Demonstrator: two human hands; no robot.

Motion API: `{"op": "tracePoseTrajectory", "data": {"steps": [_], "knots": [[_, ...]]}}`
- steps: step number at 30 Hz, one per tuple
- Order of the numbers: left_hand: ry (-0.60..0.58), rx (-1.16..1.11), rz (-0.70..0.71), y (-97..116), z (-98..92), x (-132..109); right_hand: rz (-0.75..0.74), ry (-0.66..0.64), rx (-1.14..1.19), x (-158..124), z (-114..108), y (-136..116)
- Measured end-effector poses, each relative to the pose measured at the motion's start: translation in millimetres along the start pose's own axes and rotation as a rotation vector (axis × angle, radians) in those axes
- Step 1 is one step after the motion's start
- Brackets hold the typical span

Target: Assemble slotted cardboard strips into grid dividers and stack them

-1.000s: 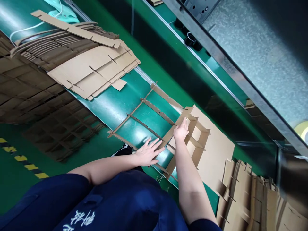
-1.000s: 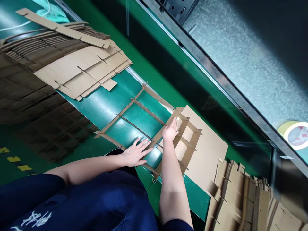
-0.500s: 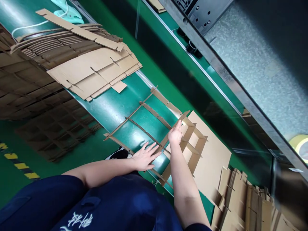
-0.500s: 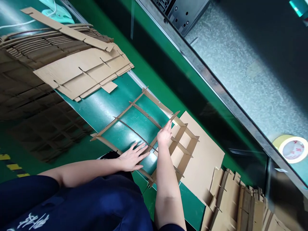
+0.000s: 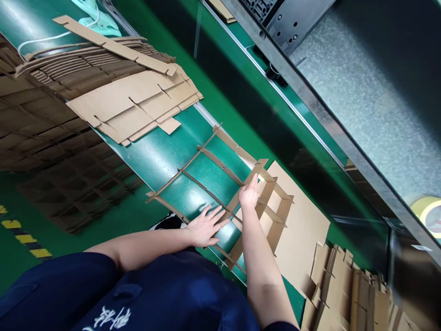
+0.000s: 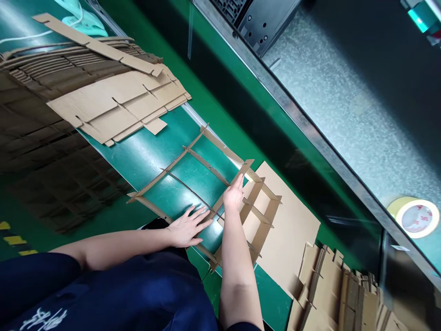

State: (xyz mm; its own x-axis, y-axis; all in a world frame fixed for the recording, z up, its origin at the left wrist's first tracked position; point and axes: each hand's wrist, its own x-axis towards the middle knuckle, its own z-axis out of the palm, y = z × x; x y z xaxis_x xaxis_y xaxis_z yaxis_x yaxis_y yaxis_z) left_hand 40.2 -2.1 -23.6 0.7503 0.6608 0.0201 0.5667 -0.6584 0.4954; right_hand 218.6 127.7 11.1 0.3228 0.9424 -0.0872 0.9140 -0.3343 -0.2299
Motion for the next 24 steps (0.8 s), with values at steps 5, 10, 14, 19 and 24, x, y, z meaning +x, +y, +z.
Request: {"op": "tracePoseTrajectory", "data": {"steps": [5, 10, 14, 19, 24], "knots": [[-0.001, -0.005, 0.003, 0.1, 1.4, 0.1, 0.038, 0.018, -0.046, 1.0, 2.8, -3.2], [0.004, -0.01, 0.004, 0.0, 2.1, -0.2, -0.049, 0.031, -0.099, 1.1, 5.8, -1.9], [-0.002, -0.007, 0.0, 0.5, 2.1, 0.1, -0.082, 0.041, -0.077, 0.9, 4.9, 0.0], [-0.013, -0.01, -0.003, 1.4, 3.1, 1.2, 0.017, 0.009, -0.048, -0.1, 1.7, -3.8], [-0.02, -0.027, -0.006, 0.9, 4.7, 1.3, 0.051, -0.012, -0.059, 3.1, 1.6, -6.2]]}}
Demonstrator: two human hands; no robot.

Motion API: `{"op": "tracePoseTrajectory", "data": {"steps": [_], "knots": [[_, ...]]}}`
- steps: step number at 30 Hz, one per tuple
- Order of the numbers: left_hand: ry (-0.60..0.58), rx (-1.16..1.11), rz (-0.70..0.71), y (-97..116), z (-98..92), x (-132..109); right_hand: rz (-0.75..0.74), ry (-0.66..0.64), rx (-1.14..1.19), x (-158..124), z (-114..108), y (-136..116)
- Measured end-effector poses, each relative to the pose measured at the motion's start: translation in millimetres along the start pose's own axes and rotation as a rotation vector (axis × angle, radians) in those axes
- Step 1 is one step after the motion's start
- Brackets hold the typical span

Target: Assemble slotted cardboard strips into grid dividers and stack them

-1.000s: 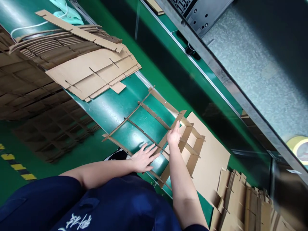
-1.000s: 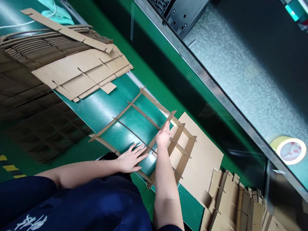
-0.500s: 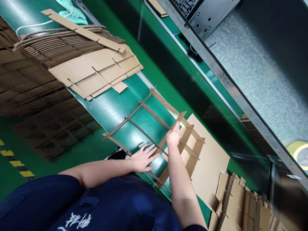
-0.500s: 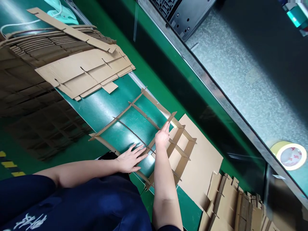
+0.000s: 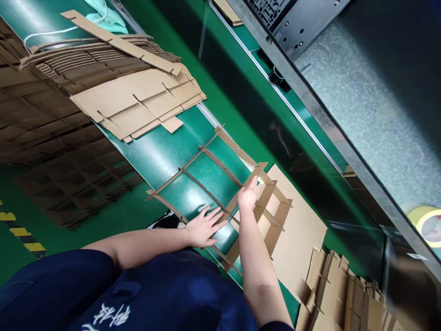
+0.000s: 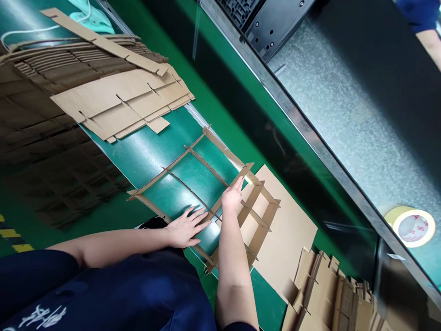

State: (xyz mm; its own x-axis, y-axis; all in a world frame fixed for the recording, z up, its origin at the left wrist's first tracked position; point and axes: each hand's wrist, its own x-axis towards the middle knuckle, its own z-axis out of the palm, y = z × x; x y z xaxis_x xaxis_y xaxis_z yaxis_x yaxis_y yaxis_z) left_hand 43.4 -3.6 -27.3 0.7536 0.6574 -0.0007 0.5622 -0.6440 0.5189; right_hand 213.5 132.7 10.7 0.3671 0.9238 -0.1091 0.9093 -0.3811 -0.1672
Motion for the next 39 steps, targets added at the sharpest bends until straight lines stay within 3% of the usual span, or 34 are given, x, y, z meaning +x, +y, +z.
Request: {"op": "tracePoseTrajectory", "data": {"steps": [9, 19, 30, 39], "knots": [[0.022, -0.004, 0.001, 0.2, 2.9, 0.6, -0.018, -0.13, -0.084, 6.3, -5.1, -1.0], [0.029, -0.02, 0.007, 0.0, -0.5, -1.6, -0.12, -0.336, 0.281, 20.3, -23.4, 41.9], [0.045, 0.01, 0.005, 1.0, 2.1, -2.8, -0.168, -0.411, 0.504, 26.6, -13.8, 51.1], [0.046, 0.006, 0.07, 2.4, -7.4, -2.2, -0.194, -0.515, 0.668, 25.9, -15.9, 61.0]]}}
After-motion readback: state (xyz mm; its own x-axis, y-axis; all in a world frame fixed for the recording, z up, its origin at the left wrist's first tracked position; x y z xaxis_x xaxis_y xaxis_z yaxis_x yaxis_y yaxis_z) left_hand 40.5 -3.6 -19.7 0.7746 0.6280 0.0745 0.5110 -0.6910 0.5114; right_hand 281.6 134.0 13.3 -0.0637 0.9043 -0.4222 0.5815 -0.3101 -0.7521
